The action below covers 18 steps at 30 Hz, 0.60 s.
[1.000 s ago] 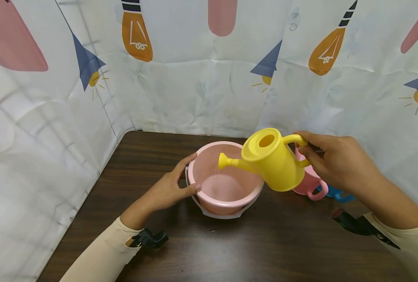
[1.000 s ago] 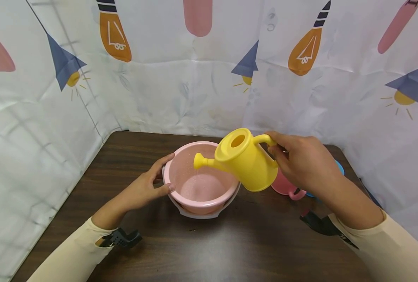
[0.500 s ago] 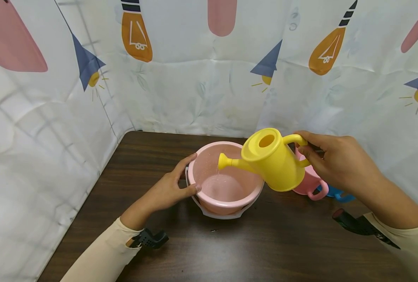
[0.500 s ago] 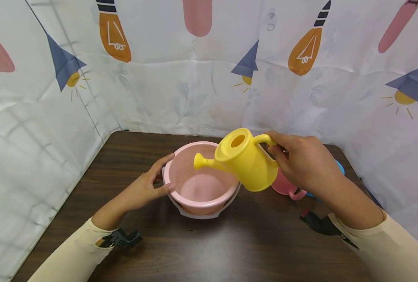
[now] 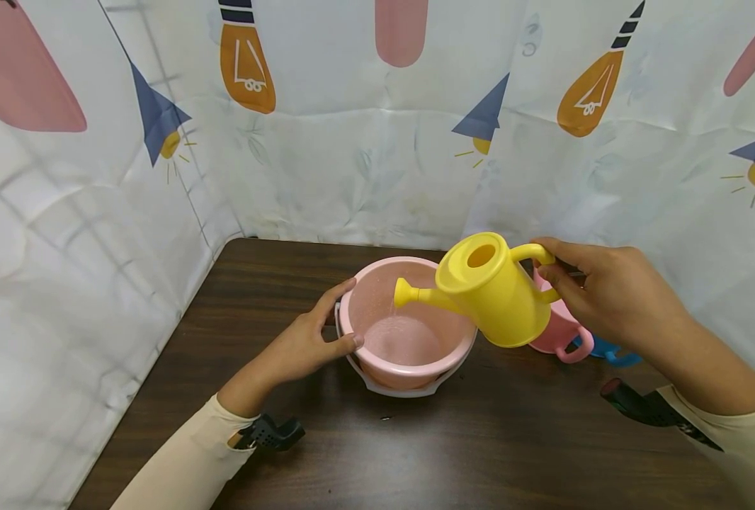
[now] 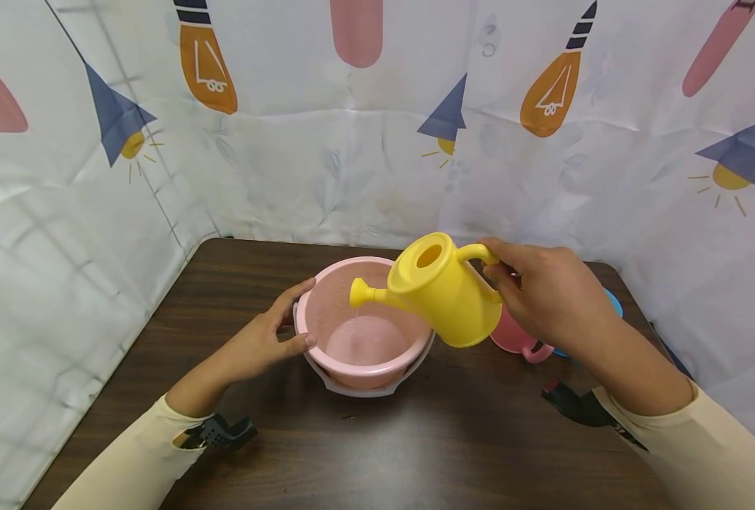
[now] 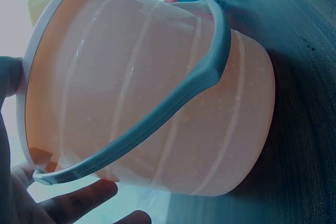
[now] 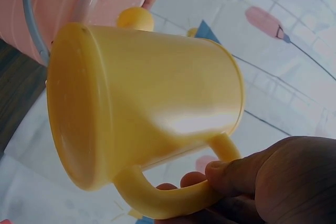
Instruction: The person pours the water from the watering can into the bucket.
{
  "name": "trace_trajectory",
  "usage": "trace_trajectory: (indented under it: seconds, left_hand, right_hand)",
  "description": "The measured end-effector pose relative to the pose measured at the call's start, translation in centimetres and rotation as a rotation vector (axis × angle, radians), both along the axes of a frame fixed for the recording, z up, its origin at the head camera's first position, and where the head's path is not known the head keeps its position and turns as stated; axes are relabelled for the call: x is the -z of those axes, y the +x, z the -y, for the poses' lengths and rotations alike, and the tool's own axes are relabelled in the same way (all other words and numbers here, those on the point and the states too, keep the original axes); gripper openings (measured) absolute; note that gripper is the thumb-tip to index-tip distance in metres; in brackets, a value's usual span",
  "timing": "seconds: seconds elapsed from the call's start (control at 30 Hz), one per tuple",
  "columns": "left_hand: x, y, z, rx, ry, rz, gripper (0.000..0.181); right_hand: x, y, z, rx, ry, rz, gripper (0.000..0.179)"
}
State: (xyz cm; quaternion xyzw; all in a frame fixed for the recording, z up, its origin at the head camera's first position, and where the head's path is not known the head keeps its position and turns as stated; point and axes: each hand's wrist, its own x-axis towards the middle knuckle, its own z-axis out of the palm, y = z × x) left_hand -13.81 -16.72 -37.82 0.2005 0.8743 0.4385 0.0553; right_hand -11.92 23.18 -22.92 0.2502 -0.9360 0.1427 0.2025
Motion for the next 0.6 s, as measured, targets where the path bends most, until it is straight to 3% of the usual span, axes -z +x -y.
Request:
trace_trajectory:
  seconds: [0.23,0.6]
  left_hand:
    - [0.24,-0.23,0.1,0.026,0.032,0.01,0.088]
    - [0.08,-0.08,0.01,0.012,0.012,0.001,0.088]
  right_hand:
    - [-0.03,-0.06,0.03,-0.016,-0.009,-0.01,0.036]
    - [-0.07,-0.01,0.01,-0.01,0.002,-0.01,0.036]
